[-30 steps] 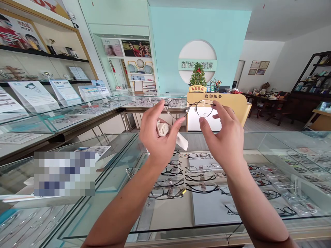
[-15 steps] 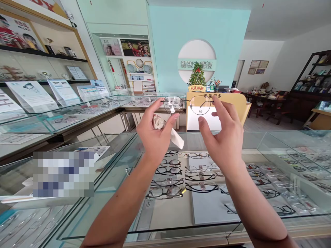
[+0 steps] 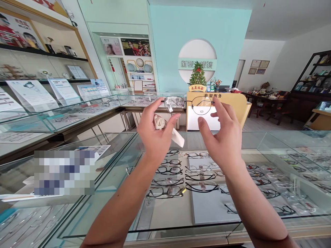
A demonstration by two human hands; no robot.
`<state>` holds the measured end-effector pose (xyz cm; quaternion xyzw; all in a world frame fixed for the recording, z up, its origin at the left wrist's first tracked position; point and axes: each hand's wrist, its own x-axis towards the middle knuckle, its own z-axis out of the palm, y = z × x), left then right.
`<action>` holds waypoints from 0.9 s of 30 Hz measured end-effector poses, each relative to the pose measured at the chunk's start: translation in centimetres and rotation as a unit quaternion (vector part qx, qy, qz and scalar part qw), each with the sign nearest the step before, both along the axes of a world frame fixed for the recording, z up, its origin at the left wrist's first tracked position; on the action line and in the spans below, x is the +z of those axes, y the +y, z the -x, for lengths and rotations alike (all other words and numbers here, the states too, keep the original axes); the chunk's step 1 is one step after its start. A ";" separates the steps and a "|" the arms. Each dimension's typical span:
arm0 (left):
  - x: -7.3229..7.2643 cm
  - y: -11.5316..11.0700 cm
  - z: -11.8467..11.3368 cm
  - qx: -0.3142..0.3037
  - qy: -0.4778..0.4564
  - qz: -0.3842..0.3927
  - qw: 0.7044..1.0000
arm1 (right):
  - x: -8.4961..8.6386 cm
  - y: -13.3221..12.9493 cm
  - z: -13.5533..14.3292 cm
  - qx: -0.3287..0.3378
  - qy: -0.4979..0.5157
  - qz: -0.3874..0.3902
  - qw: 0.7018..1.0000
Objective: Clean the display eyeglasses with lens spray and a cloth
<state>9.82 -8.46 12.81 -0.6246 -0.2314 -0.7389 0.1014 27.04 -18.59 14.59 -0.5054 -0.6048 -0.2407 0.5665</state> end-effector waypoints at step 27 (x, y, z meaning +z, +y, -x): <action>0.2 0.7 0.7 0.005 0.022 -0.017 1.000 | -0.3 0.3 0.2 0.038 0.028 0.035 0.998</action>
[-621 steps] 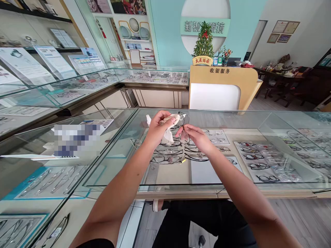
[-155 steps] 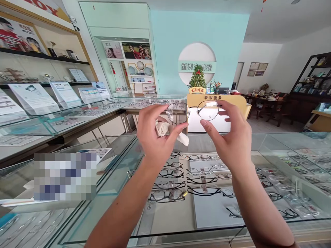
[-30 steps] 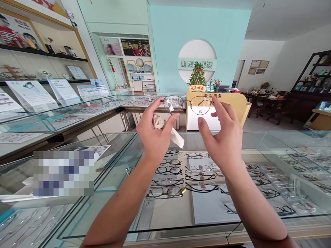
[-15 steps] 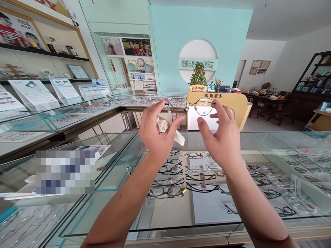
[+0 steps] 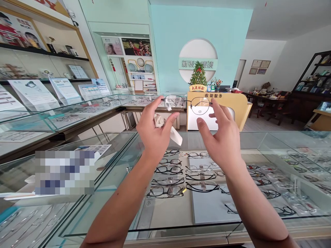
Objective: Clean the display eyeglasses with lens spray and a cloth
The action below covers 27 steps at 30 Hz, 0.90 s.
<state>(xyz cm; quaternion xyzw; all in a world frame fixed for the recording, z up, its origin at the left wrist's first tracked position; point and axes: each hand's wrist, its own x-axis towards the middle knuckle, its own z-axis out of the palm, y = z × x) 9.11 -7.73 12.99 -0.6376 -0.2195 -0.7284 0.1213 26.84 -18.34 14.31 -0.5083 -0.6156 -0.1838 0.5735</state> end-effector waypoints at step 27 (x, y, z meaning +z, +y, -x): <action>-0.2 -0.3 -0.6 -0.012 -0.019 0.001 1.000 | -0.5 1.0 0.2 0.061 0.036 -0.022 0.997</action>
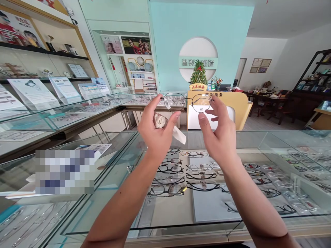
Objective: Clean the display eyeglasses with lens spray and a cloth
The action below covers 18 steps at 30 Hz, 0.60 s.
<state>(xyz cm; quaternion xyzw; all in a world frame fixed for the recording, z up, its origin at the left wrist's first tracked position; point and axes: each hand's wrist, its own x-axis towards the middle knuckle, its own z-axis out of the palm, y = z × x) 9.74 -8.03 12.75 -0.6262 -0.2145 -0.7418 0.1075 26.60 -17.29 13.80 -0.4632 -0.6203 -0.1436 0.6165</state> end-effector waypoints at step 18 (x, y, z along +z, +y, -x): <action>-1.2 1.8 -0.5 -0.036 -0.052 -0.036 0.997 | -0.1 1.6 -0.1 0.023 0.086 -0.126 0.988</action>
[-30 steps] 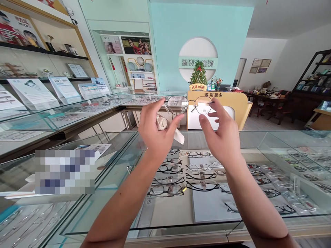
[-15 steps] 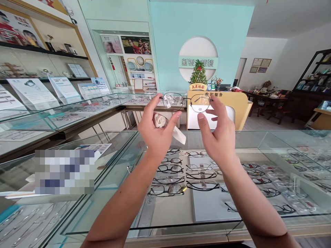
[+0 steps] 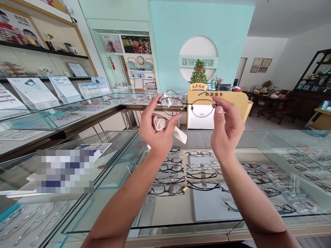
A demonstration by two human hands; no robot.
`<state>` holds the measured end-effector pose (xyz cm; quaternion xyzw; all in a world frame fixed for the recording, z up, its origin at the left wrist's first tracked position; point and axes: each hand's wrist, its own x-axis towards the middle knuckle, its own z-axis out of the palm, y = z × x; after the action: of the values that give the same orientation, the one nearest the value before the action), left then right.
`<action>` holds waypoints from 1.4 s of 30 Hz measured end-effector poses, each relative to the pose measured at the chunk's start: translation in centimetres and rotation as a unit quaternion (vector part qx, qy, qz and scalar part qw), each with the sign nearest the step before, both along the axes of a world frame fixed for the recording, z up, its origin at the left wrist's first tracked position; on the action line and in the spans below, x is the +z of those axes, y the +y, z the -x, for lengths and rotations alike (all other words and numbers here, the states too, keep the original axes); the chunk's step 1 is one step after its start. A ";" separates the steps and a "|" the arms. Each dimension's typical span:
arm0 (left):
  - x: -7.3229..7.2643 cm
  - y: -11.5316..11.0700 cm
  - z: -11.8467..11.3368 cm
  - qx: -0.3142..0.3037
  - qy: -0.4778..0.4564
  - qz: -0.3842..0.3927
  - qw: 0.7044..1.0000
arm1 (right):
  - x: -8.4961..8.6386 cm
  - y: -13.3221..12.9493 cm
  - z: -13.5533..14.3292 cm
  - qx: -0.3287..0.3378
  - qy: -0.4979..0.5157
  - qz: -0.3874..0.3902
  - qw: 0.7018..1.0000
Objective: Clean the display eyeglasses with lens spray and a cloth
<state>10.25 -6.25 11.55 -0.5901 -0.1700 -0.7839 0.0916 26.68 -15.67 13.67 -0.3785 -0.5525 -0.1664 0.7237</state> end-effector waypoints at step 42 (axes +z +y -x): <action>-0.5 -0.5 -1.3 -0.019 0.030 0.071 0.997 | 0.4 0.9 -0.7 0.245 0.145 0.082 0.955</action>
<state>11.51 -6.79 11.10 -0.6213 -0.2113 -0.7535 0.0392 27.34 -14.76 14.04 -0.3091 -0.5289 0.1190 0.7814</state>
